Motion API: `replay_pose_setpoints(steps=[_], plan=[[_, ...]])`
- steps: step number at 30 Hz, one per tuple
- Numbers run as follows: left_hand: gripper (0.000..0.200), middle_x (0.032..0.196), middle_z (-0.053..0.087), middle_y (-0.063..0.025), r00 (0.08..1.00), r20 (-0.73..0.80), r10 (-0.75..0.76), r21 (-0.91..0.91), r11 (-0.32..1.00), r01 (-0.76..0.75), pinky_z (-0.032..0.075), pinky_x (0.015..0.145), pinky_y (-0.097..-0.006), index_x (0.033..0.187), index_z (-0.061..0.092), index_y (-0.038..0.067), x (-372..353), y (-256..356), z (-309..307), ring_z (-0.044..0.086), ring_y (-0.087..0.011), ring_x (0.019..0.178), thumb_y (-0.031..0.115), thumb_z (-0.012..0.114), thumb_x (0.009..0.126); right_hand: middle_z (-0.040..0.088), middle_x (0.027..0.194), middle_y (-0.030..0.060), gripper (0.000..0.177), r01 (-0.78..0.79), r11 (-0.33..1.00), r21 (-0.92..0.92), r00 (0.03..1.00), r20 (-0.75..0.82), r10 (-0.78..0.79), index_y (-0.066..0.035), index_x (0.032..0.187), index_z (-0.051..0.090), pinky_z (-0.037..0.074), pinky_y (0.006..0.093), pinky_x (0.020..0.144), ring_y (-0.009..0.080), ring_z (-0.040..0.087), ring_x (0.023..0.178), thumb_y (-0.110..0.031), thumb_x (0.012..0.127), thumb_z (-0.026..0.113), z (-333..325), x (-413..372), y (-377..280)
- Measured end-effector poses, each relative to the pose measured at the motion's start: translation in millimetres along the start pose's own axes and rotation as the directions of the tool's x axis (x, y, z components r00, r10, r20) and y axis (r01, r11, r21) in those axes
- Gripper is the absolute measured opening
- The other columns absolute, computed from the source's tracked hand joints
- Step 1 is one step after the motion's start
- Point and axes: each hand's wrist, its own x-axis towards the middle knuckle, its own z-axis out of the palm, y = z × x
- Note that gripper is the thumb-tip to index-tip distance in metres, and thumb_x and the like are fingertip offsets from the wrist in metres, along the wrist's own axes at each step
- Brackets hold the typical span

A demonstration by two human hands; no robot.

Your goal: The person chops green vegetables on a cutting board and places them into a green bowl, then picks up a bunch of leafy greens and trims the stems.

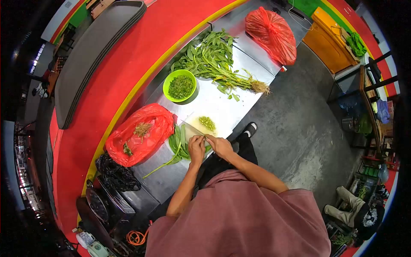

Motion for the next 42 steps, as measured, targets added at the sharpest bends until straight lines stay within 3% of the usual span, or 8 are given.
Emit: replay_pose_setpoints(steps=[3,10,11,22,25,30,36,42], plan=[[0.019,0.097,0.072,-0.0157,1.000,-0.019,-0.005,-0.030,1.000,0.004,0.052,0.083,-0.0411,0.104,0.077,-0.001,-2,-5,1,0.067,-0.0343,0.090,0.000,0.068,0.087,0.072,0.093,0.0263,0.039,-0.061,0.998,0.029,0.996,0.065,0.059,-0.016,0.133,0.063,0.055,0.0559,0.077,0.0480,0.069,0.086,-0.041,0.108,0.047,-6,7,-6],[0.013,0.095,0.072,-0.0145,0.998,-0.020,-0.055,-0.112,0.992,0.052,0.051,0.084,-0.0411,0.098,0.077,0.000,-1,-2,-2,0.067,-0.0325,0.092,0.002,0.069,0.088,0.071,0.093,0.0276,0.037,-0.101,0.994,0.052,0.994,0.051,0.098,-0.019,0.134,0.063,0.053,0.0588,0.080,0.0505,0.068,0.087,-0.040,0.107,0.048,-17,-16,-6],[0.011,0.094,0.071,-0.0137,0.999,-0.036,-0.004,-0.075,0.997,0.001,0.051,0.084,-0.0402,0.097,0.076,0.000,0,0,-4,0.066,-0.0317,0.092,0.002,0.070,0.088,0.072,0.094,0.0269,0.038,-0.133,0.991,0.035,0.988,0.087,0.130,-0.020,0.136,0.063,0.054,0.0579,0.080,0.0505,0.068,0.088,-0.040,0.107,0.048,-17,-18,-5],[0.017,0.092,0.069,-0.0133,0.999,-0.036,0.019,-0.043,0.999,-0.020,0.050,0.084,-0.0405,0.102,0.077,0.000,-4,-6,0,0.063,-0.0323,0.091,-0.002,0.071,0.086,0.072,0.093,0.0251,0.038,-0.034,0.998,0.055,0.998,0.049,0.032,-0.020,0.135,0.063,0.054,0.0569,0.078,0.0482,0.069,0.087,-0.040,0.108,0.047,2,7,3],[0.018,0.093,0.069,-0.0145,0.999,-0.024,-0.030,-0.102,0.994,0.027,0.049,0.087,-0.0428,0.102,0.076,0.000,-7,-6,1,0.063,-0.0344,0.093,0.000,0.066,0.087,0.071,0.093,0.0263,0.037,-0.112,0.991,0.070,0.986,0.130,0.102,-0.020,0.135,0.062,0.053,0.0574,0.080,0.0495,0.068,0.089,-0.040,0.108,0.046,-11,1,-5],[0.014,0.094,0.070,-0.0153,0.998,-0.057,-0.035,-0.097,0.995,0.029,0.049,0.087,-0.0437,0.097,0.075,-0.001,-8,-6,4,0.064,-0.0353,0.093,0.002,0.066,0.088,0.071,0.094,0.0263,0.036,-0.121,0.988,0.095,0.988,0.108,0.111,-0.019,0.133,0.063,0.054,0.0570,0.079,0.0497,0.068,0.090,-0.039,0.108,0.047,-17,-14,-6],[0.013,0.094,0.071,-0.0156,0.996,-0.087,-0.028,-0.092,0.996,0.020,0.051,0.085,-0.0431,0.097,0.075,-0.002,-7,-5,5,0.065,-0.0351,0.091,0.000,0.069,0.086,0.072,0.091,0.0260,0.037,0.007,0.999,0.033,1.000,0.014,-0.007,-0.020,0.137,0.061,0.054,0.0577,0.074,0.0488,0.069,0.085,-0.039,0.108,0.048,2,-6,6],[0.017,0.096,0.071,-0.0155,0.997,-0.074,-0.022,-0.081,0.997,0.016,0.052,0.086,-0.0420,0.098,0.076,-0.001,-9,-8,4,0.066,-0.0345,0.092,-0.002,0.068,0.084,0.072,0.093,0.0266,0.037,-0.048,0.998,0.041,0.997,0.067,0.045,-0.019,0.136,0.061,0.054,0.0579,0.077,0.0486,0.068,0.086,-0.040,0.108,0.047,-4,4,-8]])
